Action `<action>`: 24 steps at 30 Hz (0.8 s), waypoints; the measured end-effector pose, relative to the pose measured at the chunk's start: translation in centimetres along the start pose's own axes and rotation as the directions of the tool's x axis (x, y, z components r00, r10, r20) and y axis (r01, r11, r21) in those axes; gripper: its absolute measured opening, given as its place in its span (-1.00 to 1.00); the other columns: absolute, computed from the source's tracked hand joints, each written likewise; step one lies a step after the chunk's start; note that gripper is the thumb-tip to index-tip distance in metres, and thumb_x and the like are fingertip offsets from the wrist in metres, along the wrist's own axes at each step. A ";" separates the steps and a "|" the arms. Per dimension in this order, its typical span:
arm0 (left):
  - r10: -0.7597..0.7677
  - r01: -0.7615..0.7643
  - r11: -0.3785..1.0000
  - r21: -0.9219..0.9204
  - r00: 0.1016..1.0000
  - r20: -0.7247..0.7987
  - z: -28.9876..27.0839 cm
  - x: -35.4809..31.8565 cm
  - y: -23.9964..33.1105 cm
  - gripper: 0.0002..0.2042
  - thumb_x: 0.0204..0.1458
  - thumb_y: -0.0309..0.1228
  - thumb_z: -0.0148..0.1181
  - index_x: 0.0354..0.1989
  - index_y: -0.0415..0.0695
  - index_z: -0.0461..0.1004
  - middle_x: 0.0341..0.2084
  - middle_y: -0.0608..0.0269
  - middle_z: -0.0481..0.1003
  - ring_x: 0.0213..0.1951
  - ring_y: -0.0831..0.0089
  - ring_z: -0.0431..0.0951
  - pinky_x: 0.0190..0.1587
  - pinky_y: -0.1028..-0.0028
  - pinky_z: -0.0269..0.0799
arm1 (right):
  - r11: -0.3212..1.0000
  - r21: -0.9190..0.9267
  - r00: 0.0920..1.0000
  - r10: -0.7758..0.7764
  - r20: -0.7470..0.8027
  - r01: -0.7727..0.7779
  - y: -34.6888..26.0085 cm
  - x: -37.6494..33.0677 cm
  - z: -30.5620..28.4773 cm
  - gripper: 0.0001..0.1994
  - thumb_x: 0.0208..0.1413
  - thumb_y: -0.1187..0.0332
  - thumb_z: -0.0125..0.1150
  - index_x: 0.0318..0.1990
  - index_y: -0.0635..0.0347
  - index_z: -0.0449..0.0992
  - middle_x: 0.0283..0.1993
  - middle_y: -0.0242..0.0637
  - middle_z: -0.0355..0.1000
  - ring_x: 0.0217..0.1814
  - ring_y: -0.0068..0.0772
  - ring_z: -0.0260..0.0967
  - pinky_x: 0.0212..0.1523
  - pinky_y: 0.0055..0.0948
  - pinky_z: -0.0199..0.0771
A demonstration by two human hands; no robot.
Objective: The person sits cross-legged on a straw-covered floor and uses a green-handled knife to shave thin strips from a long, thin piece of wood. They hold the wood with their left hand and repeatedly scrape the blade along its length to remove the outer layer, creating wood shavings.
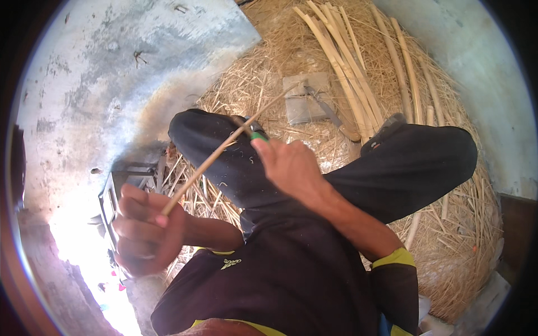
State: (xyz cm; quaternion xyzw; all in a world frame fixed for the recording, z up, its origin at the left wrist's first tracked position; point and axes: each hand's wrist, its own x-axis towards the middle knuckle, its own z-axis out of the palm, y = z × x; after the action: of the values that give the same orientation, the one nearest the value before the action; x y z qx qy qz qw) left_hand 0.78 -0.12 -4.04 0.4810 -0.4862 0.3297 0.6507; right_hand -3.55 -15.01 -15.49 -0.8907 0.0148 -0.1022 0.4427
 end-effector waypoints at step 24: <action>-0.058 0.052 0.987 -0.155 0.998 -0.036 -1.0 -0.6 -1.2 -0.58 0.15 -0.16 -0.28 -0.81 0.15 0.06 -0.88 0.55 0.09 -0.73 0.62 0.07 -0.49 0.47 -0.07 | 0.907 0.394 0.988 -0.148 -0.033 0.149 -0.4 0.3 1.1 -0.66 0.24 0.22 -0.07 -0.52 0.25 0.33 -0.69 -0.06 0.25 -0.66 0.03 0.28 -0.64 -0.22 0.21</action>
State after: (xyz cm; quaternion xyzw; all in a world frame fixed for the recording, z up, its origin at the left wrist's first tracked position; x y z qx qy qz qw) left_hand 2.01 0.45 -5.04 0.4358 -0.4833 0.2828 0.7046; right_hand -3.08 -13.93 -15.75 -0.7813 -0.0734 -0.1373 0.6044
